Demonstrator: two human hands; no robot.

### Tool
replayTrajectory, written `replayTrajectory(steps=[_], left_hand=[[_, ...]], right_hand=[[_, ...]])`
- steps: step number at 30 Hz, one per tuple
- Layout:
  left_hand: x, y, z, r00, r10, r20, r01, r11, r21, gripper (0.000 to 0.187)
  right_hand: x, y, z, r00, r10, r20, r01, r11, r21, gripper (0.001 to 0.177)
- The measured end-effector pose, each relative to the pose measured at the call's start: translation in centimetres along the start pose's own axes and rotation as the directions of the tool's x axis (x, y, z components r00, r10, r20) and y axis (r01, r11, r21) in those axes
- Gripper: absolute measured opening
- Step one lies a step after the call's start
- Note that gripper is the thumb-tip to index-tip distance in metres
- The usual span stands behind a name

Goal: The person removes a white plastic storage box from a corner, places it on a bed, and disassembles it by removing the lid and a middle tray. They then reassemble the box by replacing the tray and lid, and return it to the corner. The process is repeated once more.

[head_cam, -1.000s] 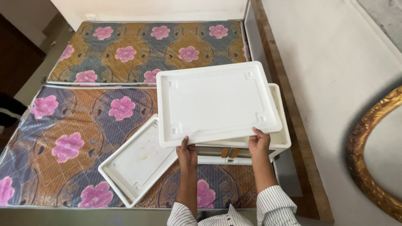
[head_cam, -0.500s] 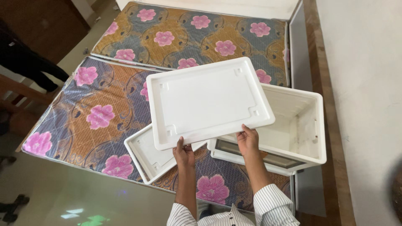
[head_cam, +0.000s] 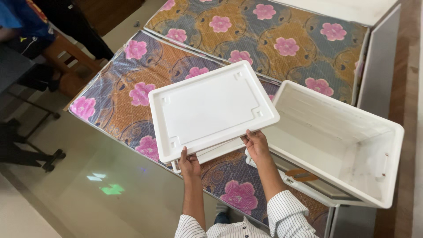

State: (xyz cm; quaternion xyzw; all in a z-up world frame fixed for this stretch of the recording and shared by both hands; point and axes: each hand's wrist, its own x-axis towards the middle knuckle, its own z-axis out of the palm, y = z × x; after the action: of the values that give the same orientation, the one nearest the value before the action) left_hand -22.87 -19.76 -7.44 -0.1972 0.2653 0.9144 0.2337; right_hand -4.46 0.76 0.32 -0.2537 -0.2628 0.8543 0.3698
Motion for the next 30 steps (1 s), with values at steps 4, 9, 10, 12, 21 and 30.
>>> replayTrajectory(steps=[4,9,10,12,21,30], left_hand=[[0.8,1.6,-1.6,0.997,0.049,-0.060,-0.048,0.999,0.014,0.029],[2.9,1.8,-3.6,0.991,0.063,-0.122,-0.063,0.998,0.000,0.031],[3.3,1.7,-4.1,0.991,0.065,-0.114,-0.065,0.998,0.003,0.032],[3.9,1.3,-4.8,0.992,0.066,-0.104,-0.065,0.998,0.015,0.033],[4.5,-0.5,-6.4,0.979,0.039,-0.199,-0.024,0.997,0.079,0.042],[5.2,-1.7,-6.1,0.979,0.007,-0.202,0.000,0.999,0.034,0.043]], right_hand=[[1.2,2.6,0.9,0.998,0.062,-0.016,-0.063,0.997,-0.044,0.034],[3.0,5.1,0.1,0.995,0.097,-0.013,-0.098,0.993,-0.069,0.034],[3.5,5.6,-0.3,0.994,0.111,-0.022,-0.112,0.991,-0.068,0.033],[4.3,6.5,-1.5,0.988,0.144,-0.064,-0.148,0.987,-0.057,0.031],[5.8,9.8,-6.5,0.930,0.266,-0.255,-0.261,0.964,0.054,0.040],[6.3,10.3,-7.5,0.952,0.264,-0.152,-0.255,0.964,0.078,0.038]])
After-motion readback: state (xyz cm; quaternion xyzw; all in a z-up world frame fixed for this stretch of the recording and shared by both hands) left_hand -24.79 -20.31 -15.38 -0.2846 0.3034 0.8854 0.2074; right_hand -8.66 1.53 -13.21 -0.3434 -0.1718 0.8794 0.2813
